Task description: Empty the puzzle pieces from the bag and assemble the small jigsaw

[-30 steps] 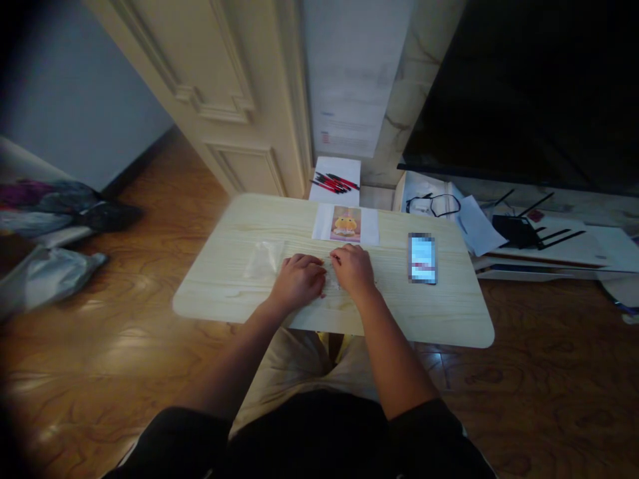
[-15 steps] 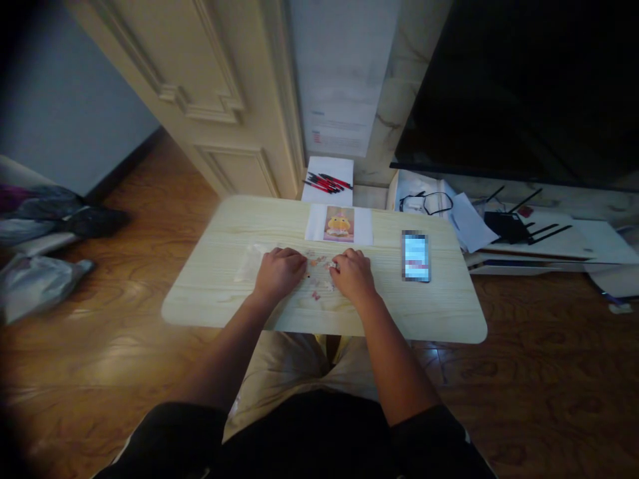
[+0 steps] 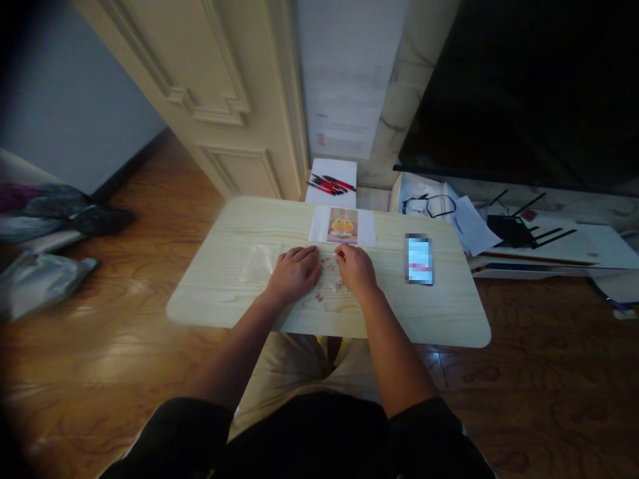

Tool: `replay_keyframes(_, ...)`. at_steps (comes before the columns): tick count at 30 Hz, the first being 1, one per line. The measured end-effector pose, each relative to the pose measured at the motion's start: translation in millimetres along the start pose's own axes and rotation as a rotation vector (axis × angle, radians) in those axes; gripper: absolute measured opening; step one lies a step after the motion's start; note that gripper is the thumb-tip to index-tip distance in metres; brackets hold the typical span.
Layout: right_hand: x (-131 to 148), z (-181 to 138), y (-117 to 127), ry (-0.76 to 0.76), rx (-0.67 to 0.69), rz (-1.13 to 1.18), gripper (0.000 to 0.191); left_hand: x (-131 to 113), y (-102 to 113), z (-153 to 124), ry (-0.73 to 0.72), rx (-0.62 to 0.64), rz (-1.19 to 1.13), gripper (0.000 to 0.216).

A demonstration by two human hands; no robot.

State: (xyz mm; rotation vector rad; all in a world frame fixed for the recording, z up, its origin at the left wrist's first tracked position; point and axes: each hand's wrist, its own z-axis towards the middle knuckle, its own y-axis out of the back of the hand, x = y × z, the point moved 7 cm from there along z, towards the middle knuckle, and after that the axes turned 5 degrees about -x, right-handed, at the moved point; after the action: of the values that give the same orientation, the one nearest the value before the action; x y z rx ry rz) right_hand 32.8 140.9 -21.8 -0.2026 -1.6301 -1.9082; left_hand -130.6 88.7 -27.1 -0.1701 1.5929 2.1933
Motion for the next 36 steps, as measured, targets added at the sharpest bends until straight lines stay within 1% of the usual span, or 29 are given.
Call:
replay_keyframes(4,-6,1,-8,-0.048,0.025,0.019,0.013,2,1,-3,-0.004,0.006,-0.004,0.033)
replay_keyframes(6,-7,1,-4,-0.037,-0.017,0.021,0.011,5,4,-6,-0.005,-0.001,-0.01,0.03)
replay_keyframes(9,-5,2,5,0.017,-0.093,0.052,0.009,8,8,-12,-0.006,-0.002,-0.007,0.027)
replay_keyframes(12,-4,5,6,0.008,-0.069,0.121,0.012,8,12,-16,-0.003,-0.005,0.002,0.028)
replay_keyframes(14,0,7,2,0.018,-0.046,0.157,0.014,6,12,-18,-0.001,-0.005,-0.002,0.028)
replay_keyframes(16,10,9,-3,0.068,-0.051,0.168,0.013,4,11,-20,-0.001,-0.002,-0.007,0.029)
replay_keyframes(19,25,10,-15,0.152,-0.04,0.117,0.01,2,8,-22,-0.001,-0.002,-0.003,0.03)
replay_keyframes(21,29,8,-21,0.171,-0.013,0.086,0.009,2,7,-24,0.001,-0.008,0.001,0.031)
replay_keyframes(23,25,5,-21,0.154,-0.01,0.077,0.011,2,7,-25,0.003,-0.016,0.002,0.031)
replay_keyframes(25,16,2,-14,0.101,-0.032,0.043,0.017,3,6,-26,0.003,-0.019,0.001,0.031)
replay_keyframes(29,-4,0,-4,-0.049,-0.036,-0.141,0.024,1,5,-25,0.008,-0.024,0.008,0.033)
replay_keyframes(32,-7,0,-7,-0.093,0.017,-0.209,0.023,-2,3,-23,0.002,-0.019,0.013,0.035)
replay_keyframes(34,-5,0,-11,-0.096,0.049,-0.207,0.021,-4,3,-23,-0.013,-0.014,0.013,0.034)
replay_keyframes(36,-3,-1,-12,-0.092,0.054,-0.193,0.02,-6,5,-25,-0.023,-0.015,0.013,0.033)
